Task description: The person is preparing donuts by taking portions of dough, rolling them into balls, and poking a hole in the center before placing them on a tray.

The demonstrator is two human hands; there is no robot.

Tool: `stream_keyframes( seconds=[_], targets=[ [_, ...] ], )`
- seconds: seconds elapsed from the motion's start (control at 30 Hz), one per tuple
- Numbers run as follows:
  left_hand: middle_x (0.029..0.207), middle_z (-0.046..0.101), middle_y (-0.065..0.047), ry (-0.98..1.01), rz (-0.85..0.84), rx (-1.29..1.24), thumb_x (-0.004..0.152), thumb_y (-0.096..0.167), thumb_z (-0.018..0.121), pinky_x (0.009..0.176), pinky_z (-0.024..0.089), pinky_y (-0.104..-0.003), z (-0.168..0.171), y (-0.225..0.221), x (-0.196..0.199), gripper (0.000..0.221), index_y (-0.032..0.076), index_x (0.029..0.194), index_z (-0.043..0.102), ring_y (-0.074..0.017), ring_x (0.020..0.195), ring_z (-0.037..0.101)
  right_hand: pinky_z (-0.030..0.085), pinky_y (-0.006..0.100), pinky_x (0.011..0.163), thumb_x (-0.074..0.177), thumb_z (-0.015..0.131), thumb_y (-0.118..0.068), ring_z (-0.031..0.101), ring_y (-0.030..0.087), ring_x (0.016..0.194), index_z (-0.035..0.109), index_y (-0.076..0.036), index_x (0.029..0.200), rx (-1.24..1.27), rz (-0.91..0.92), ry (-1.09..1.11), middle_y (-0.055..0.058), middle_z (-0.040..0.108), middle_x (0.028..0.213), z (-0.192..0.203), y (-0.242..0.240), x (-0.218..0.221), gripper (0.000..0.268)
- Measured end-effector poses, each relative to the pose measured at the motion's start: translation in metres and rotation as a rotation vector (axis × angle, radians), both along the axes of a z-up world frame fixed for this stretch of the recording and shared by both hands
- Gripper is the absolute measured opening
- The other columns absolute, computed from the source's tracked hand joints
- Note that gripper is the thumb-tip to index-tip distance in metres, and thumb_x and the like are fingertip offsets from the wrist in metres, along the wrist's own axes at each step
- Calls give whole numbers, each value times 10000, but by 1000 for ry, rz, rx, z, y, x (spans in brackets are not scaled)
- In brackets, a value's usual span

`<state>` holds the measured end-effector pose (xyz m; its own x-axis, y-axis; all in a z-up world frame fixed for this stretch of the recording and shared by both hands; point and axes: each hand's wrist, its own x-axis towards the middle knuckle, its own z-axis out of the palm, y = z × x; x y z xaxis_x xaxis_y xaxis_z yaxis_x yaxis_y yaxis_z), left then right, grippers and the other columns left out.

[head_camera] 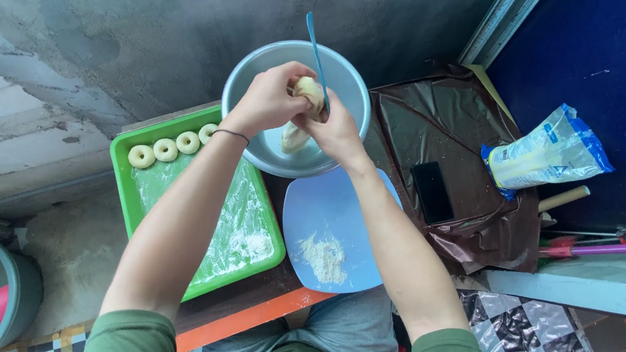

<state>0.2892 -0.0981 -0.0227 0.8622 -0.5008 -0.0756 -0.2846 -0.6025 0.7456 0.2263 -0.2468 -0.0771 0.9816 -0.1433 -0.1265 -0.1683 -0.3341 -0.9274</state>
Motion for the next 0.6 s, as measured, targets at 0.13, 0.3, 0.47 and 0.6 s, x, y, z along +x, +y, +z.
stream_keyframes(
  seconds=[0.13,0.3,0.47,0.6],
  targets=[
    [1300,612,-146,95,55,-385,822,172,745,982,515,-416,-11,13,-9,606,181,1396,549,-278,1182,599,571,413,891,783,772,-553,737,239,1006,649,-240,1169,-121,-72,26,53,742,909,-4,-1,8,513],
    [1605,329,-232,265,-165,-611,744,-5,706,1199,304,-536,-45,18,-27,958,76,1598,279,-372,1459,304,558,443,899,843,727,-456,727,304,1055,666,-145,1099,-56,-105,-88,134,762,990,22,3,-3,407],
    [1256,665,-178,82,-2,-392,794,233,818,1026,496,-530,-81,-8,-17,758,211,1472,478,-391,1234,607,544,472,920,823,712,-477,681,324,1093,582,-142,1230,-441,173,-73,149,696,1093,41,-18,-4,543],
    [1061,742,-97,7,89,-251,778,268,777,931,526,-478,-104,-22,-13,546,267,1293,596,-362,1108,675,540,517,914,840,690,-553,667,393,1090,541,-137,1269,-521,257,-83,195,636,1130,68,-14,-16,616]
  ],
)
